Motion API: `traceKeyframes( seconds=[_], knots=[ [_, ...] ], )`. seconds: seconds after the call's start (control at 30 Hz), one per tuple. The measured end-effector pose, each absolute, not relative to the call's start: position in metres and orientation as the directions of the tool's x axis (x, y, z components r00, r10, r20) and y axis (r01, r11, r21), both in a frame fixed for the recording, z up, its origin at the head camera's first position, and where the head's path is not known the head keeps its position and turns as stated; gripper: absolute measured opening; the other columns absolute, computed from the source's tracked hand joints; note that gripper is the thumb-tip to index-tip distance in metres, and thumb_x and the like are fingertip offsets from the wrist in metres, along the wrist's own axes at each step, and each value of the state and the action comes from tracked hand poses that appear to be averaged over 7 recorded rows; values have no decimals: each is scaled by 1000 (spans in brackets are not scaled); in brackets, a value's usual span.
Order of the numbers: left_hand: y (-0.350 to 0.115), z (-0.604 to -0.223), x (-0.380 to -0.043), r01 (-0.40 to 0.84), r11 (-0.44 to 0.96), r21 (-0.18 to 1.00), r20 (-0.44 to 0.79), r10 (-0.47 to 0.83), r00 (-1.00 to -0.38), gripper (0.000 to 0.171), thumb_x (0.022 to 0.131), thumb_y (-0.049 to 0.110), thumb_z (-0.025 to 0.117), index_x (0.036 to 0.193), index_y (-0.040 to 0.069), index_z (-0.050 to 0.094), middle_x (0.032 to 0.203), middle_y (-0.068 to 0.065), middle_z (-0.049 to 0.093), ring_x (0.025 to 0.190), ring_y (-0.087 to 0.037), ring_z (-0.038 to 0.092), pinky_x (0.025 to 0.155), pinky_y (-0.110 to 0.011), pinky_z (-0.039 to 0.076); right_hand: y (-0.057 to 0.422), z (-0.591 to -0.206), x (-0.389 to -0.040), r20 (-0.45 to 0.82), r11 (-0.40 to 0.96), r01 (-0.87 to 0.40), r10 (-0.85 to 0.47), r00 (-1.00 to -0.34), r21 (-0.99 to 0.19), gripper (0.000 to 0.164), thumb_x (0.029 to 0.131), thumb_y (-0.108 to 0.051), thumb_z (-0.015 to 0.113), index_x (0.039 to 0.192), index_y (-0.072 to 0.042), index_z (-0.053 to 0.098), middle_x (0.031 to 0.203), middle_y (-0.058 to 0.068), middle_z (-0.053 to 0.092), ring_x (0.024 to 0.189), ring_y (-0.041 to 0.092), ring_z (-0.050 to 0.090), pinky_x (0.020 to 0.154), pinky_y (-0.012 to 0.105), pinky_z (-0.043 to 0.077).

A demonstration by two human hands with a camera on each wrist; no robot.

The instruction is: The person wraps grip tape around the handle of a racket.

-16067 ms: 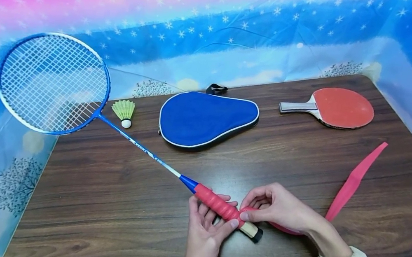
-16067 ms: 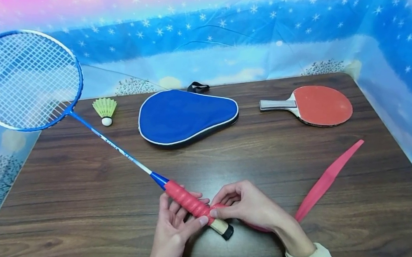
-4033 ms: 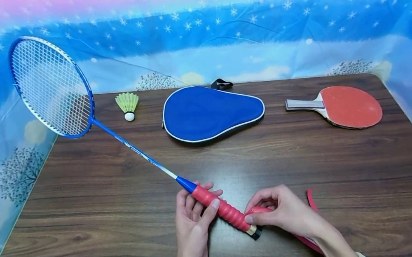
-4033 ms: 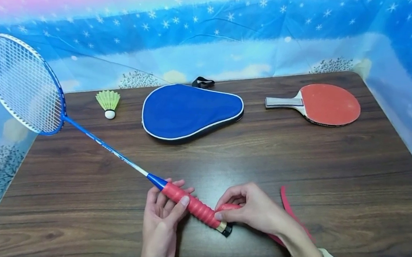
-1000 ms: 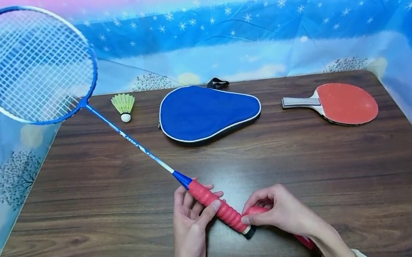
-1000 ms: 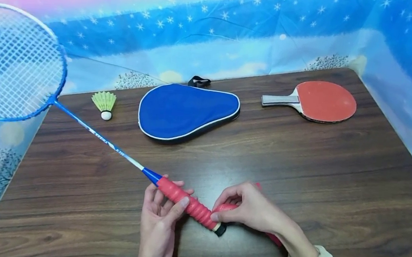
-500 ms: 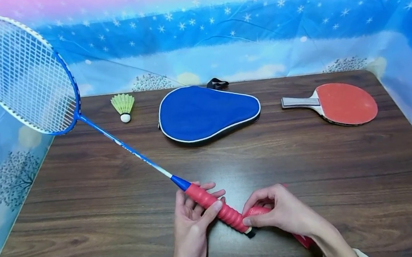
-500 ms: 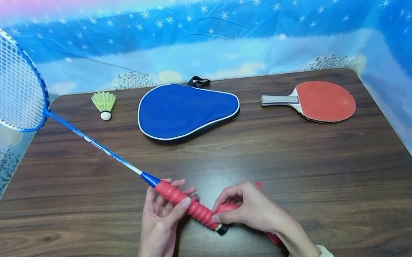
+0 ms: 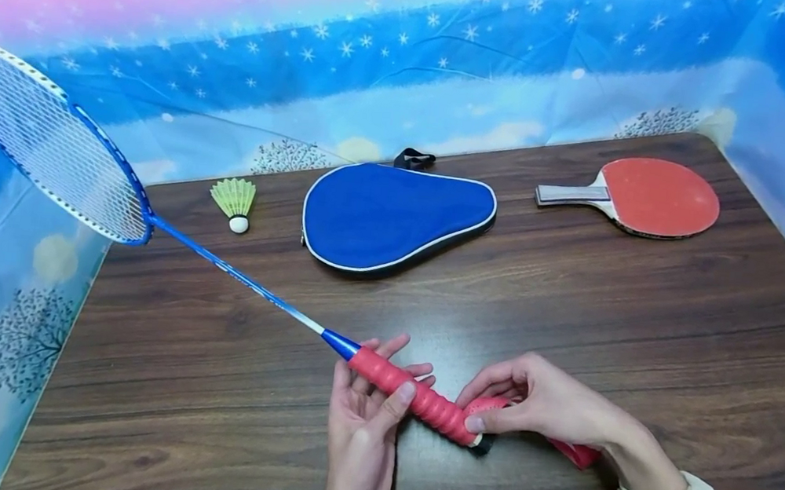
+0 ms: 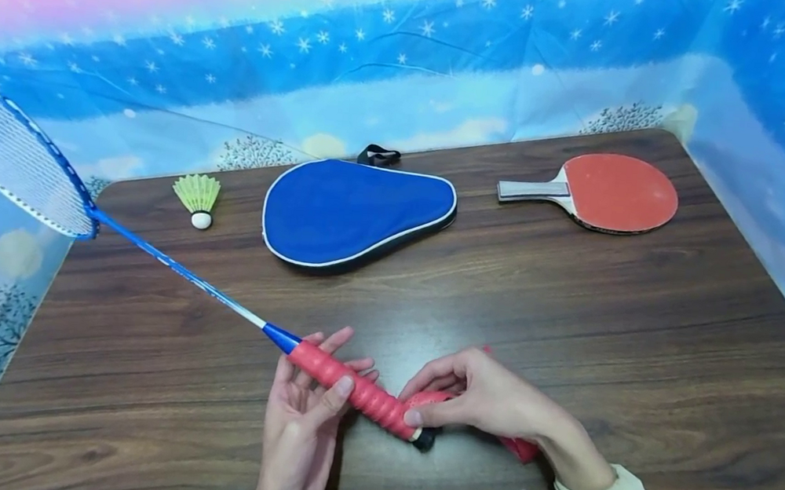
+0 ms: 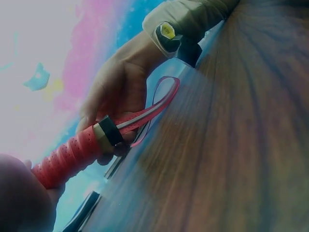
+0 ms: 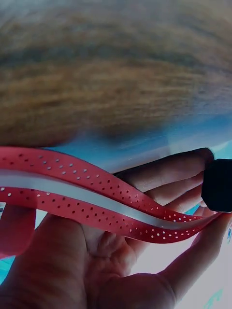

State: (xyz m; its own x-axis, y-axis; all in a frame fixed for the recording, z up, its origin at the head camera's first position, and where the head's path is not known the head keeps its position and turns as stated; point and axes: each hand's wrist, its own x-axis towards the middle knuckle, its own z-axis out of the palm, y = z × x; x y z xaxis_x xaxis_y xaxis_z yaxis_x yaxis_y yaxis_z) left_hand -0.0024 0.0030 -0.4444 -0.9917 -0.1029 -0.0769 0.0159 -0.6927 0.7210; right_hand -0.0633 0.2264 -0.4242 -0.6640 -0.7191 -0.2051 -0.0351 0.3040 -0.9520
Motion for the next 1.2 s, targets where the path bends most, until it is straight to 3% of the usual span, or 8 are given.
traceKeyframes(
  seconds=[0.17, 0.27, 0.47, 0.67, 0.9, 1.03, 1.2],
  knots=[
    [6, -444, -1, 72, -694, 716, 3, -100, -995, 59, 87, -14, 64, 131, 1, 28, 142, -28, 43, 119, -49, 53, 100, -57, 41, 225, -426, -63, -191, 288, -39, -725, -662, -957, 16, 90, -23, 74, 105, -20, 73, 91, 2, 72, 80, 14, 63, 70, 31, 55],
    [7, -444, 0, 86, -625, 776, 22, -109, -994, 66, 85, -11, 68, 137, 0, 30, 140, -30, 43, 118, -47, 54, 99, -53, 44, 223, -427, -62, -186, 293, -44, -708, -681, -955, 17, 86, -24, 78, 101, -19, 73, 86, 2, 71, 73, 12, 62, 64, 29, 53],
    [6, -443, 1, 3, -487, 874, -68, -128, -989, 76, 81, -3, 77, 146, 14, 40, 116, -31, 53, 101, -42, 64, 88, -46, 54, 223, -427, -61, -182, 315, -60, -682, -708, -947, 21, 80, -27, 83, 96, -20, 71, 84, 1, 71, 70, 9, 58, 59, 26, 51],
    [4, -441, 0, -22, -486, 874, -101, -138, -985, 74, 84, 0, 75, 146, 18, 40, 116, -27, 56, 102, -41, 65, 88, -46, 54, 226, -425, -62, -124, 271, -106, -709, -694, -957, 17, 85, -24, 79, 100, -20, 72, 87, 1, 71, 76, 12, 60, 64, 29, 53],
    [6, -445, 0, 50, -532, 845, -49, -171, -984, 63, 85, -3, 73, 134, 1, 34, 117, -30, 57, 99, -41, 65, 86, -43, 55, 229, -424, -64, -144, 239, -56, -737, -660, -969, 15, 89, -19, 75, 103, -18, 73, 94, 4, 72, 85, 20, 65, 73, 32, 55],
    [6, -445, 0, 99, -529, 843, -1, -185, -983, 53, 86, -4, 71, 123, 1, 34, 120, -32, 57, 100, -43, 64, 87, -43, 55, 229, -423, -65, -149, 246, -54, -732, -665, -968, 13, 90, -19, 73, 103, -18, 73, 95, 4, 72, 86, 20, 65, 74, 32, 55],
    [7, -445, 0, 123, -555, 823, 24, -182, -983, 59, 86, -6, 71, 129, 0, 31, 128, -35, 48, 107, -46, 60, 91, -49, 52, 226, -422, -64, -135, 272, -84, -693, -708, -959, 12, 88, -22, 76, 99, -18, 73, 89, 3, 71, 79, 16, 61, 68, 29, 53]
  ],
)
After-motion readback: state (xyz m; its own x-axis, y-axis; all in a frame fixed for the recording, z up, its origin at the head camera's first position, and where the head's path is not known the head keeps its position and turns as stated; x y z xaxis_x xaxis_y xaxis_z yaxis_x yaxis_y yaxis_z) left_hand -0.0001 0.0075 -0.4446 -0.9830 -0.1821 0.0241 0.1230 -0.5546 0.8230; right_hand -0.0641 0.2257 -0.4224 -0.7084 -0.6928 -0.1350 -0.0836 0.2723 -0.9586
